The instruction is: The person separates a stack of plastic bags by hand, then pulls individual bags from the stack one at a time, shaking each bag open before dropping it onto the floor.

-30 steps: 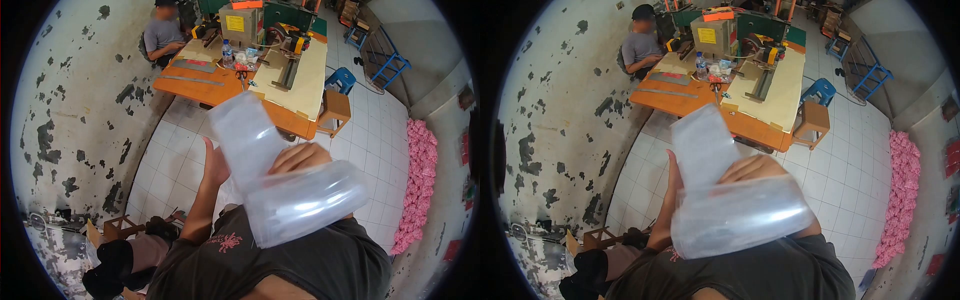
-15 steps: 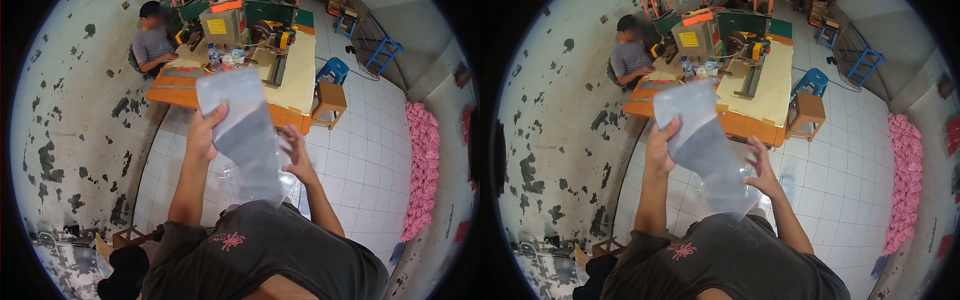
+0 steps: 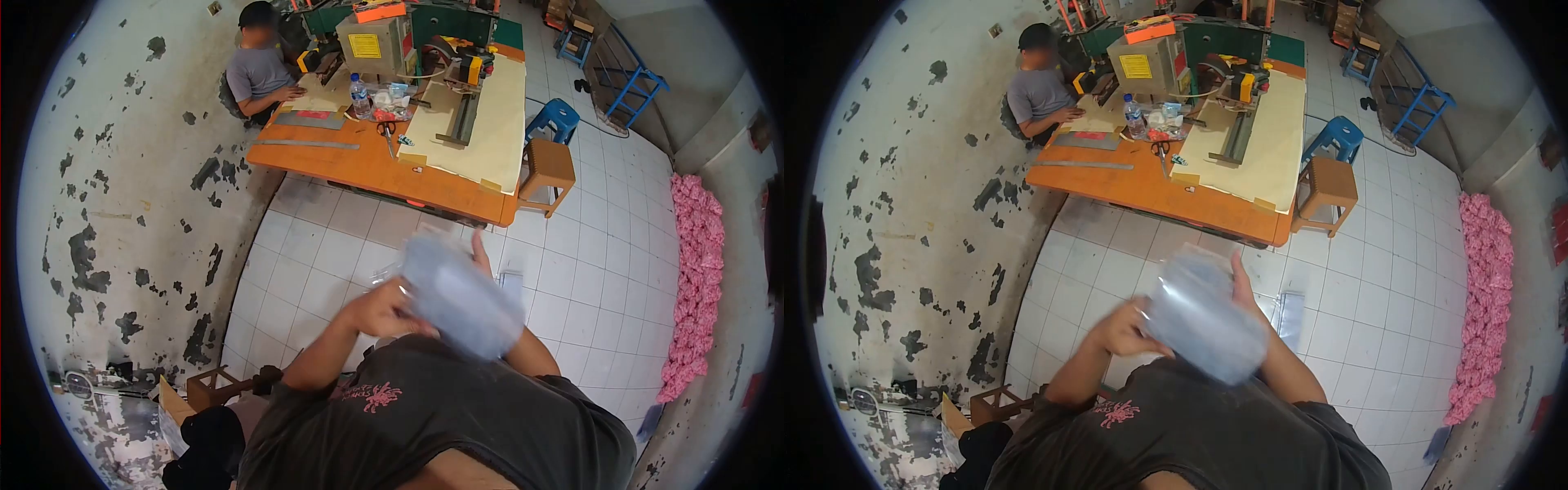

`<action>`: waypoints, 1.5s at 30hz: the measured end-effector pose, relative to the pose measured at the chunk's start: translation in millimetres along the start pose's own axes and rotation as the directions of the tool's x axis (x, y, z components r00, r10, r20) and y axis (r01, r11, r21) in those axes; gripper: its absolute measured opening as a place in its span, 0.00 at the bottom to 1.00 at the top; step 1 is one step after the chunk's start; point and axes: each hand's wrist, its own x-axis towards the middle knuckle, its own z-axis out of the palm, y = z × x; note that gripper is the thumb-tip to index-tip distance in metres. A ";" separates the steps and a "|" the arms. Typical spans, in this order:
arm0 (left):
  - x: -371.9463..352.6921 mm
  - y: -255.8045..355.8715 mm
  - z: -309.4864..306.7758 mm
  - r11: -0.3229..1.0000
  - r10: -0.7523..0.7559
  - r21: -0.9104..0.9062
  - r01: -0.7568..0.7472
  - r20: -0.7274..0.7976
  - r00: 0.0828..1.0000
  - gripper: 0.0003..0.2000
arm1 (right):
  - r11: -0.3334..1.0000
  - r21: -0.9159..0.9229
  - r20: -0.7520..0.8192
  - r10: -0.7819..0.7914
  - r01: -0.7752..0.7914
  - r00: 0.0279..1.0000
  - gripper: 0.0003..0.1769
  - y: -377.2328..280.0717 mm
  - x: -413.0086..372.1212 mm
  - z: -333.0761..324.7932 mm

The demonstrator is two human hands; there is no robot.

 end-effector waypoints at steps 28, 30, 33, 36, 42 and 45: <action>9.3 -83.3 -38.5 0.542 -0.408 -0.806 -0.236 -0.499 0.765 0.46 | 0.070 -0.767 0.641 0.117 0.638 0.758 0.15 -14.5 -45.9 52.9; 23.3 -86.3 -46.0 0.519 -0.479 -0.844 -0.138 -0.420 0.771 0.41 | 0.155 -0.860 0.499 0.060 0.485 0.865 0.10 -4.5 -60.5 46.3; 29.8 -63.0 -53.1 0.283 -0.404 -0.957 -0.060 -0.175 0.898 0.36 | 0.101 -0.877 0.470 -0.027 0.470 0.882 0.11 -6.3 -67.9 38.2; 32.7 -101.2 -32.4 0.388 -0.507 -0.920 0.063 -0.156 0.848 0.34 | 0.098 -0.834 0.544 -0.028 0.544 0.839 0.09 -11.7 -69.9 48.3; 37.5 -47.7 28.7 0.605 -0.575 -0.746 0.279 -0.167 0.801 0.23 | 0.093 -0.813 0.582 0.126 0.575 0.803 0.09 -24.8 -61.5 49.7; 28.9 -111.3 13.9 0.318 -0.652 -0.916 0.244 -0.024 0.758 0.19 | 0.131 -0.804 0.593 0.111 0.580 0.797 0.10 -28.3 -60.0 56.1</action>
